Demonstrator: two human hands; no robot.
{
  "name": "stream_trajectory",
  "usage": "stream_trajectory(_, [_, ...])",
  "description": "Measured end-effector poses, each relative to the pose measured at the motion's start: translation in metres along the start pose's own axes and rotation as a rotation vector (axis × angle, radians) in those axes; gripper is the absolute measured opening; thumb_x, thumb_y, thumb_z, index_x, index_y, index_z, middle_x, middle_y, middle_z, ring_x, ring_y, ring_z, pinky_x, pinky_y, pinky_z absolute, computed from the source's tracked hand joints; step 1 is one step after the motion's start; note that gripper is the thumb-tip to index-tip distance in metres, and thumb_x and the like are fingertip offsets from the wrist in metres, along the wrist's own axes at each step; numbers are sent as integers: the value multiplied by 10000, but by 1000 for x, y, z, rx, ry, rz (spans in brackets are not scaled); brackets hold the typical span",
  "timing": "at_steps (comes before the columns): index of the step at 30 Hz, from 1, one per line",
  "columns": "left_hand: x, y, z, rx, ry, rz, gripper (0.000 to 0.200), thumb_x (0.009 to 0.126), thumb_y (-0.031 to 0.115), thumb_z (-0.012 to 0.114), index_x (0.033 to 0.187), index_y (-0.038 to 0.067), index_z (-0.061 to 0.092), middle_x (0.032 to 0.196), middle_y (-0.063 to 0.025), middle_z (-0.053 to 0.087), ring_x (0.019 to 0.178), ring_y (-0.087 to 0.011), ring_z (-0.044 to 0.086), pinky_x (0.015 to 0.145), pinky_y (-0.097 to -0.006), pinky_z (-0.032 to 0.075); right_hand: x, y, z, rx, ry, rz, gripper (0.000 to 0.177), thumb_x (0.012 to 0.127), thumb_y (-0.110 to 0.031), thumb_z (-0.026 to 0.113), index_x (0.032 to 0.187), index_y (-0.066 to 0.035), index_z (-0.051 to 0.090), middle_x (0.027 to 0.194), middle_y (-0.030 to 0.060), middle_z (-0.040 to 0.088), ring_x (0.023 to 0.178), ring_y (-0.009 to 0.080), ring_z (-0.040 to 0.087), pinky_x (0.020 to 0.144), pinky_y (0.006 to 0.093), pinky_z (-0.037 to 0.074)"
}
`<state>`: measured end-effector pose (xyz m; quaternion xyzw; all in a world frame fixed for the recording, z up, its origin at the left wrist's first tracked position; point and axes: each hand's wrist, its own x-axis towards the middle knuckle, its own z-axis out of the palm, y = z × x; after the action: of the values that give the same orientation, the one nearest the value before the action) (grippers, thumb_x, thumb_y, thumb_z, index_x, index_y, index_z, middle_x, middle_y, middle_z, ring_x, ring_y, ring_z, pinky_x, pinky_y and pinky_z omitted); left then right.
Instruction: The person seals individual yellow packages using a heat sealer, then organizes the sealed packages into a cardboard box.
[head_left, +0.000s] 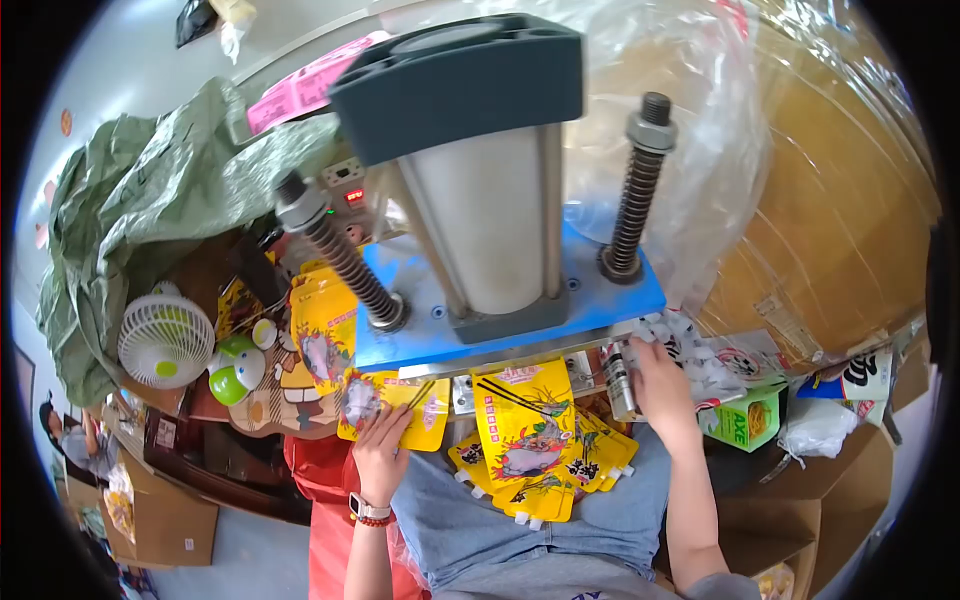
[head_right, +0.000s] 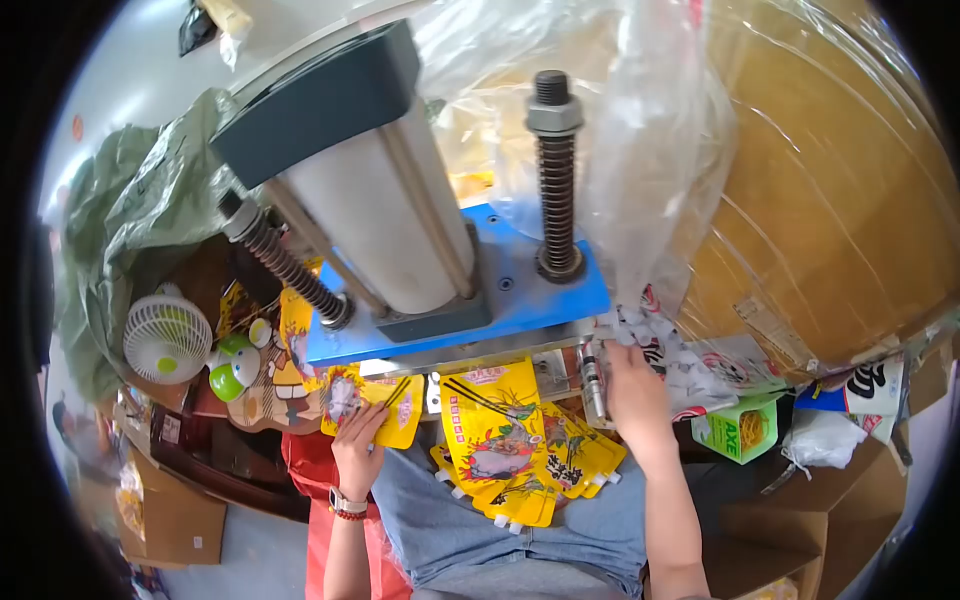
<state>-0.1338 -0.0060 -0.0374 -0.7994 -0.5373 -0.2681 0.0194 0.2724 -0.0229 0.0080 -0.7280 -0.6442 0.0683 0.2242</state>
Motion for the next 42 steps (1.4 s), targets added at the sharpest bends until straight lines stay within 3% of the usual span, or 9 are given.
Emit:
stream_trajectory(5, [-12, 34, -17, -545, 86, -389, 360, 693, -107, 637, 1008, 33, 741, 1019, -124, 739, 1022, -254, 705, 890, -344, 540, -30, -7, -31, 285, 271, 146, 321, 842, 43, 655, 1150, -22, 590, 929, 188, 688, 820, 328, 668, 736, 365, 529])
stream_trajectory(7, [-13, 67, -33, -570, 136, -292, 370, 683, -129, 641, 999, 33, 746, 993, -134, 742, 1008, -242, 711, 853, -313, 545, -48, -51, -64, 457, 467, -153, 194, 811, 58, 684, 992, -10, 661, 903, 142, 696, 780, 264, 669, 726, 337, 537])
stream_trajectory(15, [-15, 109, -63, -359, 269, -94, 358, 643, -125, 604, 948, 19, 726, 960, -78, 750, 1004, -274, 707, 853, -343, 545, -65, -59, -48, 401, 436, -204, 153, 830, 36, 703, 977, -3, 692, 879, 139, 683, 741, 237, 662, 649, 311, 519])
stream_trajectory(17, [-23, 103, -70, -383, 338, -158, 216, 734, -96, 670, 938, -36, 704, 950, -133, 738, 935, -251, 709, 829, -318, 540, -81, -50, -44, 628, 79, -214, 171, 818, 43, 709, 981, -11, 702, 909, 137, 701, 789, 224, 690, 665, 281, 529])
stream_trajectory(22, [-44, 97, -52, -630, 337, -399, 60, 875, -52, 673, 925, -86, 675, 810, -69, 679, 700, -86, 576, 640, -206, 444, -112, -17, 157, 49, -384, -422, 553, 937, -472, 559, 1374, -136, 516, 1380, 130, 517, 1199, 334, 553, 896, 448, 521])
stream_trajectory(27, [-48, 115, -47, -605, 243, -331, 92, 872, -8, 715, 917, -83, 686, 775, 15, 658, 671, -40, 534, 604, -196, 418, -94, 16, 313, 109, -584, -404, 491, 927, -479, 553, 1192, -69, 611, 1146, 158, 620, 1027, 323, 629, 828, 443, 533])
stream_trajectory(30, [-57, 114, -41, -759, 220, -492, 91, 830, -33, 733, 913, -62, 709, 840, -118, 728, 711, -151, 665, 682, -241, 495, -92, 12, 304, 125, -523, -470, 432, 947, -400, 555, 1150, -23, 605, 1111, 177, 633, 1032, 340, 634, 867, 423, 518])
stream_trajectory(36, [-60, 111, -28, -1007, 93, -712, 103, 850, 9, 740, 940, -43, 735, 778, -27, 705, 688, -33, 579, 634, -191, 451, -116, 28, 278, 361, -699, -319, 271, 942, -192, 572, 1138, -5, 584, 1069, 205, 627, 1060, 368, 597, 902, 445, 488])
stream_trajectory(42, [-44, 123, -41, -643, 88, -369, 355, 657, -116, 656, 970, 24, 748, 970, -107, 747, 914, -250, 713, 802, -308, 551, -102, -58, 27, 739, -181, -201, 339, 821, -148, 772, 1099, -5, 639, 1082, 104, 667, 871, 248, 680, 753, 334, 557])
